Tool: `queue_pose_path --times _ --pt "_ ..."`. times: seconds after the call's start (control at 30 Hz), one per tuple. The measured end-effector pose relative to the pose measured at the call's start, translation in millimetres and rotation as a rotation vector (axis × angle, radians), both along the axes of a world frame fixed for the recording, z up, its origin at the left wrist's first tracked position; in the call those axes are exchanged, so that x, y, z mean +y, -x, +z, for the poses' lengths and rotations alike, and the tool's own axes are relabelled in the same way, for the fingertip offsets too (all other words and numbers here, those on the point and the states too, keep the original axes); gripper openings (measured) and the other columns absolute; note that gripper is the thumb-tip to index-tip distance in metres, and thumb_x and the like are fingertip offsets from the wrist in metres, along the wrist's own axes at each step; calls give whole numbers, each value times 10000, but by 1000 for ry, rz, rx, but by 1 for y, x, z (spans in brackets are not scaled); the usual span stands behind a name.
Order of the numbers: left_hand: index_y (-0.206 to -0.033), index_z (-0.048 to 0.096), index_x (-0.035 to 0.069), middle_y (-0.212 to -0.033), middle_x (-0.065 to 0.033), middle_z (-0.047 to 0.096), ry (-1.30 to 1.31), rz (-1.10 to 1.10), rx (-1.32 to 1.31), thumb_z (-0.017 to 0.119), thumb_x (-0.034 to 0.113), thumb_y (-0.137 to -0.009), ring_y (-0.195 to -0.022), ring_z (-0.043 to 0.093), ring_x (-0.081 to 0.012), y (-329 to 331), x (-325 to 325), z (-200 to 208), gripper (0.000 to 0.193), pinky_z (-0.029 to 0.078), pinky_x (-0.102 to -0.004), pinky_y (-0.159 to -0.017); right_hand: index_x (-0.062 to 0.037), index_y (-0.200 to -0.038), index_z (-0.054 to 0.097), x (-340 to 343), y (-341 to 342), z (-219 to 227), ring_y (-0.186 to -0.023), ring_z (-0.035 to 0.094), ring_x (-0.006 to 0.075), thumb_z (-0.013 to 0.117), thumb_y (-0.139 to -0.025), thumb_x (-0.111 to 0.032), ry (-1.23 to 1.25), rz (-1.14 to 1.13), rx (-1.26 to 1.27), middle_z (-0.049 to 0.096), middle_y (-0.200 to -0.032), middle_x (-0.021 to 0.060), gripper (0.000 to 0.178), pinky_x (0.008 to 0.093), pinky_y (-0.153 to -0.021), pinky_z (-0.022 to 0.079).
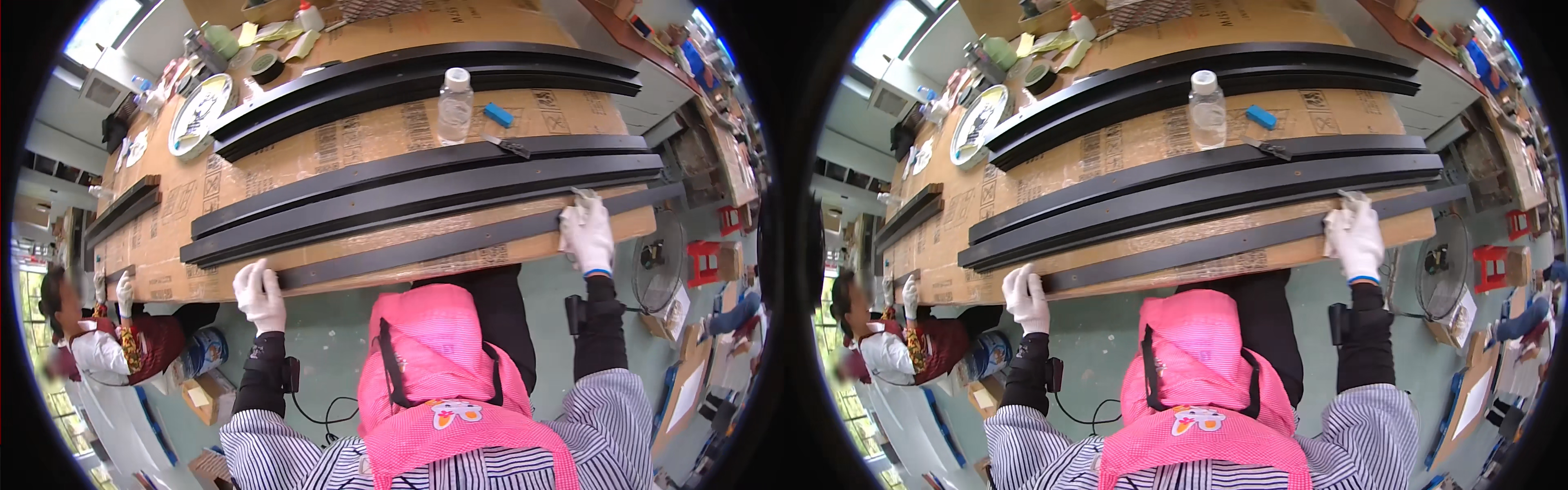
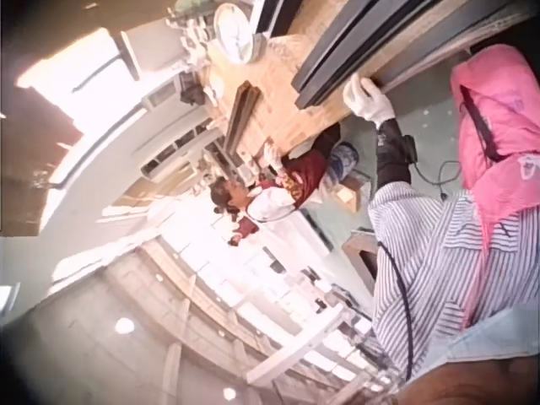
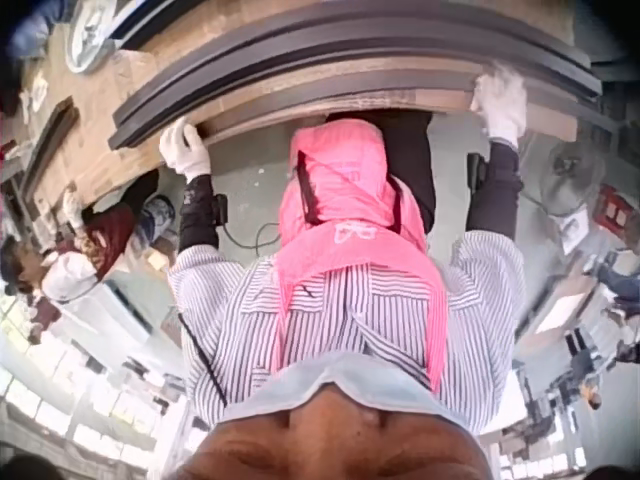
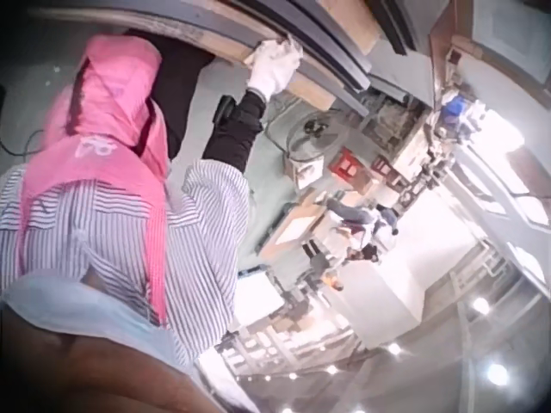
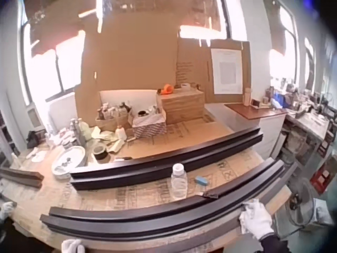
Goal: Cleaning and polishing black furniture components using an eraser block and a cloth.
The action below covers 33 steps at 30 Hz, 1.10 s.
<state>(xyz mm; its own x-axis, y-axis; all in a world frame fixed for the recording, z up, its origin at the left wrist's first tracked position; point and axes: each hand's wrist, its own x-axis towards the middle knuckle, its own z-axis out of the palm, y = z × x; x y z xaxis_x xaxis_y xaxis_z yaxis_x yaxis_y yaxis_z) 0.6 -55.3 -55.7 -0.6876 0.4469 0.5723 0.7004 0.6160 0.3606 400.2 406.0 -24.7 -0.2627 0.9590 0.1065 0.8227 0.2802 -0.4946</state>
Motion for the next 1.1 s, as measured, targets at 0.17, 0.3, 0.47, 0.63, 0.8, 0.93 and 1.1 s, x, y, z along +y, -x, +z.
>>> queue_pose_path --times 0.17,0.3,0.47,0.63,0.8,0.93,1.1 --pt "-963 732 63 -1016 -156 698 48 482 -132 687 275 -984 -976 672 -358 59 -59 -35 218 524 -464 -905 -129 -1104 629 -34 48 -11 -965 693 404 644 -967 -326 -216 327 -271 648 -1088 164 241 518 -831 577" --pt "-833 688 80 -806 -111 650 -41 319 -98 758 228 -930 -746 638 -312 67 -31 -40 191 511 -437 -723 -104 -1084 643 -143 147 4 -964 700 359 660 -912 -302 -131 691 -198 638 -1098 175 263 503 -802 592" --pt "-811 683 86 -784 -85 650 -64 328 -77 776 190 -895 -733 637 -288 63 -28 -41 162 512 -437 -714 -115 -1007 605 -255 259 11 -935 680 341 674 -848 -272 -14 1107 -157 620 -996 148 233 494 -729 575" --pt "-768 680 103 -736 -54 646 -116 316 -60 817 173 -847 -693 634 -268 65 -28 -42 173 516 -423 -680 -72 -971 668 -334 348 -2 -979 680 352 649 -873 -172 -91 1355 5 654 -1021 174 142 464 -762 594" --pt "-770 696 108 -758 -62 662 -106 306 -111 820 204 -841 -697 638 -270 71 -26 -46 173 522 -419 -666 -68 -964 742 -364 388 -10 -998 696 335 666 -877 -192 -133 1409 79 699 -1057 177 169 461 -791 596" --pt "-764 691 102 -752 -65 658 -151 343 -106 813 174 -843 -693 635 -273 68 -29 -40 162 522 -420 -666 -129 -897 656 -309 335 -5 -922 672 319 726 -802 -212 -30 1385 14 622 -919 119 144 488 -700 566" --pt "-746 682 106 -719 -64 640 -193 324 -69 810 126 -827 -665 622 -285 65 -25 -40 152 506 -424 -639 -155 -837 639 -300 309 0 -858 675 261 732 -796 -202 -226 1214 28 602 -870 65 112 488 -626 537"
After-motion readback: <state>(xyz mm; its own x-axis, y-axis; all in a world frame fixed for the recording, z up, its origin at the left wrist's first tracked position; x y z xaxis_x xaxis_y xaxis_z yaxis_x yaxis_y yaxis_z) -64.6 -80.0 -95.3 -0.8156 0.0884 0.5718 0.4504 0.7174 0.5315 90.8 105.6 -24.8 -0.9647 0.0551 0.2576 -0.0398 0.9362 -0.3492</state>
